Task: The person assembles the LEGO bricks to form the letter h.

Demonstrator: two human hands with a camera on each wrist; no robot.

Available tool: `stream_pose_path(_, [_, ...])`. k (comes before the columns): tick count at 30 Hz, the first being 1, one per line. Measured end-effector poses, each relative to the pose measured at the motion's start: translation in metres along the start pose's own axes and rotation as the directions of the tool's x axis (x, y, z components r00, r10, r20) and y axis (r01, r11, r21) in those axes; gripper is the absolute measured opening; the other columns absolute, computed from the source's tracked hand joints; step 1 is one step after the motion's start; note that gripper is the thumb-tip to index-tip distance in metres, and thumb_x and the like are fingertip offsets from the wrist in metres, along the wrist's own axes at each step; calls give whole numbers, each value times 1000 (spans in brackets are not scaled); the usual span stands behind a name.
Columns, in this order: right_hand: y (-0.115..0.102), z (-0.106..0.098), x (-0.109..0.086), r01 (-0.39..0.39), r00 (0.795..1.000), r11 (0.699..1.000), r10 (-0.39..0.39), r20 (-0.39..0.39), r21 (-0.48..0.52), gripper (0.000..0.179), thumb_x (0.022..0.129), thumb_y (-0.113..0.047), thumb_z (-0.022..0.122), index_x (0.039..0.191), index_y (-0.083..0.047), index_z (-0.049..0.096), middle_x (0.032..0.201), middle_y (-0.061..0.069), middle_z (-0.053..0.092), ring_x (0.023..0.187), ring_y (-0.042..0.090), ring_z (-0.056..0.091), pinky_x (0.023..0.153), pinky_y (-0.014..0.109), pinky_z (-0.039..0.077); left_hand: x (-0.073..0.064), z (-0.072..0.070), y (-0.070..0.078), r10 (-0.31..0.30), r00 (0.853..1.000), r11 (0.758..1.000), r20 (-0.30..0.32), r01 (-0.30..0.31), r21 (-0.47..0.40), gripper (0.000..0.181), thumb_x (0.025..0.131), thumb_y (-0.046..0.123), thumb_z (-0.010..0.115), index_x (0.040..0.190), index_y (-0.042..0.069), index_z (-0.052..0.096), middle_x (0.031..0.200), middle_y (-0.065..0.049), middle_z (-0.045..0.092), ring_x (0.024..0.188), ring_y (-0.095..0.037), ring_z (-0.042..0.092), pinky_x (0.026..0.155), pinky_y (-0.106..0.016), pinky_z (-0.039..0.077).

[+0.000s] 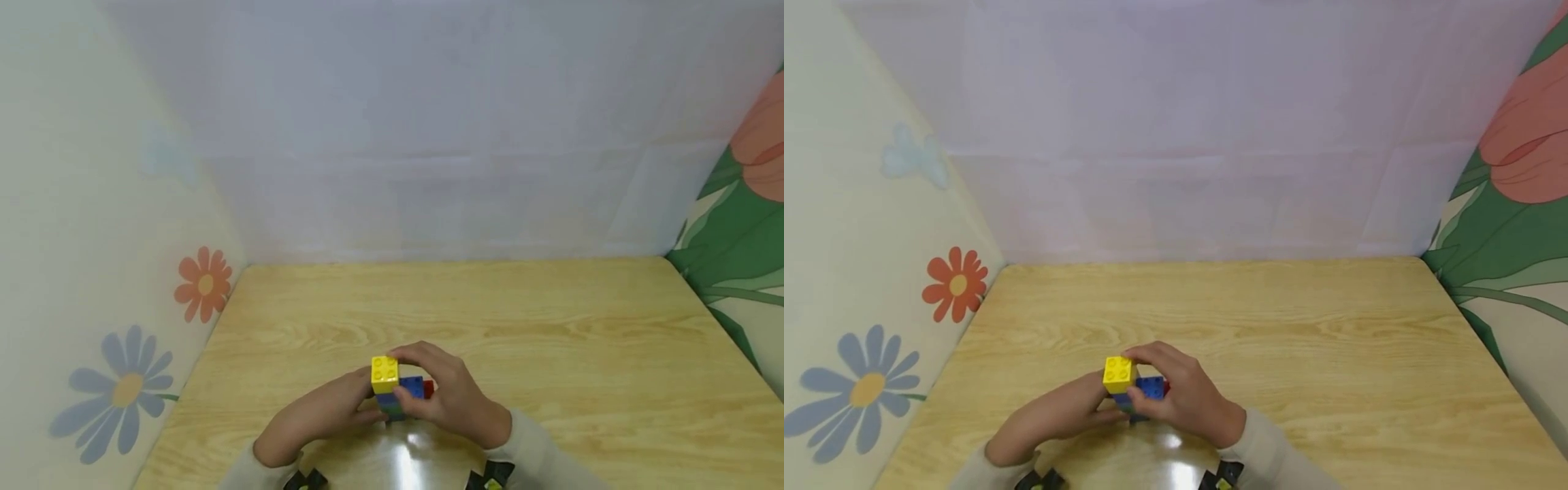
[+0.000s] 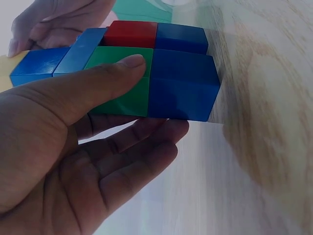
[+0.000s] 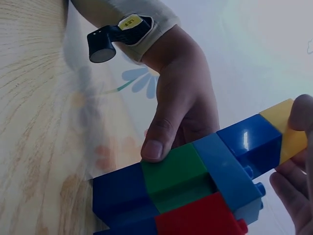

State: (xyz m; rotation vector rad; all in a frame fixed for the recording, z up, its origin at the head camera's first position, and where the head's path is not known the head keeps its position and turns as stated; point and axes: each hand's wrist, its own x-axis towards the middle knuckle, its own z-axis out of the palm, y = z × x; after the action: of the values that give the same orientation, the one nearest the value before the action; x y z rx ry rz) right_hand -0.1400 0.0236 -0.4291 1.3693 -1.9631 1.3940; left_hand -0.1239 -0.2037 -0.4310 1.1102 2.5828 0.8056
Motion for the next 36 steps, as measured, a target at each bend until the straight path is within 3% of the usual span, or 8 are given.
stream_pose_path(9, [1, 7, -3, 38, 999, 999, -37, -21, 20, 39, 95, -20, 61, 127, 1, 53, 118, 10, 61, 106, 19, 61, 88, 30, 54, -5, 3, 5, -57, 998, 998, 5, 57, -11, 49, 93, 25, 67, 135, 9, 48, 130, 0, 57, 117, -14, 54, 101, -36, 46])
stream_pose_path(14, [8, 8, -4, 29, 999, 1000, -29, -22, 8, 40, 96, -23, 60, 128, -1, 52, 119, 8, 60, 106, 18, 60, 90, 29, 52, -2, 5, -2, -39, 999, 999, -15, 39, -39, 49, 94, 26, 66, 136, 10, 47, 130, 0, 57, 118, -13, 54, 100, -35, 47])
stream_pose_path(18, [13, 6, -4, 21, 1000, 1000, -21, -8, 0, 42, 95, -21, 63, 130, -1, 51, 122, 9, 59, 109, 19, 59, 92, 32, 52, 0, 5, -8, -60, 998, 995, -10, 60, -79, 53, 94, 25, 67, 138, 8, 44, 131, 0, 57, 118, -13, 54, 100, -34, 47])
stream_pose_path(26, [26, -15, -20, -71, 995, 997, 73, 65, -40, 53, 89, -15, 71, 136, -10, 47, 125, 2, 56, 112, 17, 56, 93, 36, 51, -1, 3, -12, -195, 980, 967, -24, 189, -170, 51, 95, 31, 64, 138, 13, 44, 130, -1, 57, 116, -16, 57, 96, -33, 50])
stream_pose_path(32, [32, -23, -41, -159, 965, 977, 184, 187, -141, 52, 88, -30, 74, 131, -16, 50, 130, -1, 53, 118, 14, 53, 97, 32, 49, -4, 2, -12, -259, 965, 948, -53, 243, -203, 50, 95, 36, 63, 138, 16, 44, 129, 1, 58, 116, -16, 58, 95, -31, 50])
stream_pose_path(36, [34, -21, -49, -183, 954, 969, 216, 210, -165, 43, 88, -25, 74, 124, -13, 52, 124, -2, 54, 113, 12, 55, 92, 32, 52, -3, 4, -15, -277, 959, 940, -66, 256, -226, 49, 96, 37, 62, 135, 15, 44, 129, -4, 58, 115, -21, 60, 93, -28, 51])
